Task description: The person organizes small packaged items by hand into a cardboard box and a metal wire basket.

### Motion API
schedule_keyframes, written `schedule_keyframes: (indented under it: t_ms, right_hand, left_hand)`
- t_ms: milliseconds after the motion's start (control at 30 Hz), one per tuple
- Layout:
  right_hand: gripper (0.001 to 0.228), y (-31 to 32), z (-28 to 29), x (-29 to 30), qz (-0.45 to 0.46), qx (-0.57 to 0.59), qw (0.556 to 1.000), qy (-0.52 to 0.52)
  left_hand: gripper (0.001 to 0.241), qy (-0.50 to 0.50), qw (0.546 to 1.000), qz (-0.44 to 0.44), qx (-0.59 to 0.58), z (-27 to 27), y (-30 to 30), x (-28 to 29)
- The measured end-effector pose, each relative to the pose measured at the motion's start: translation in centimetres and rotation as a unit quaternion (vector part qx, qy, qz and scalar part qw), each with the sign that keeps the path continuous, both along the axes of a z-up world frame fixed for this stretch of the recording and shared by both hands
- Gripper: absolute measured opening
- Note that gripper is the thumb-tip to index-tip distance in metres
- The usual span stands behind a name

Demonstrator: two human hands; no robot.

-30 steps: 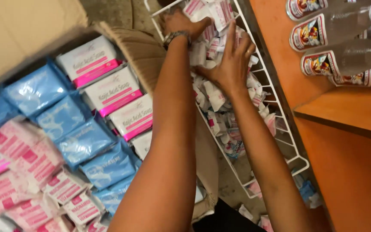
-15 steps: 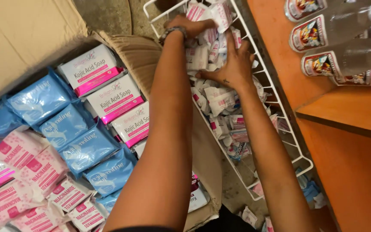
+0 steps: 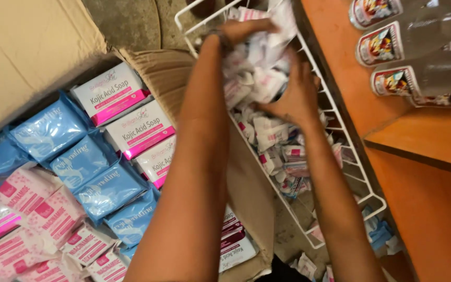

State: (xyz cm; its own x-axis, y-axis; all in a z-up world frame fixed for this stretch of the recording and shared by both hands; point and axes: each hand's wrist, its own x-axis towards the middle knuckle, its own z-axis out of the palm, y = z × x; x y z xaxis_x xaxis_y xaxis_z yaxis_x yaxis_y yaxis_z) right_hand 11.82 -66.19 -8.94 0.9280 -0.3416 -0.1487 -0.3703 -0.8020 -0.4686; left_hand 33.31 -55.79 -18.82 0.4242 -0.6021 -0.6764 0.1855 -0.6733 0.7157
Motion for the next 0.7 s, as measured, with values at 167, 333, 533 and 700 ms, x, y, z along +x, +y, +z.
schedule_keyframes:
  t_ms: [167, 333, 533, 700]
  right_hand:
    - [0.148, -2.5, -2.2, 1.3, 0.043, 0.086, 0.992, -0.087]
    - [0.139, -2.2, -2.8, 1.7, 0.057, 0.025, 0.998, 0.017]
    - [0.15, -1.2, -0.6, 0.4, -0.007, 0.056, 0.995, -0.081]
    - [0.14, -0.8, 4.2, -2.4, 0.046, 0.091, 0.98, -0.17]
  left_hand:
    - [0.098, 0.022, 0.994, -0.001, -0.11, 0.9, -2.3, -1.8]
    - [0.087, 0.035, 0.979, -0.038, -0.197, -2.4, -3.1, -2.1]
    - [0.074, -0.078, 0.986, 0.099, -0.107, 4.5, -1.3, -5.0]
    - [0.066, -0.061, 0.968, 0.165, -0.176, 12.5, 1.3, -9.8]
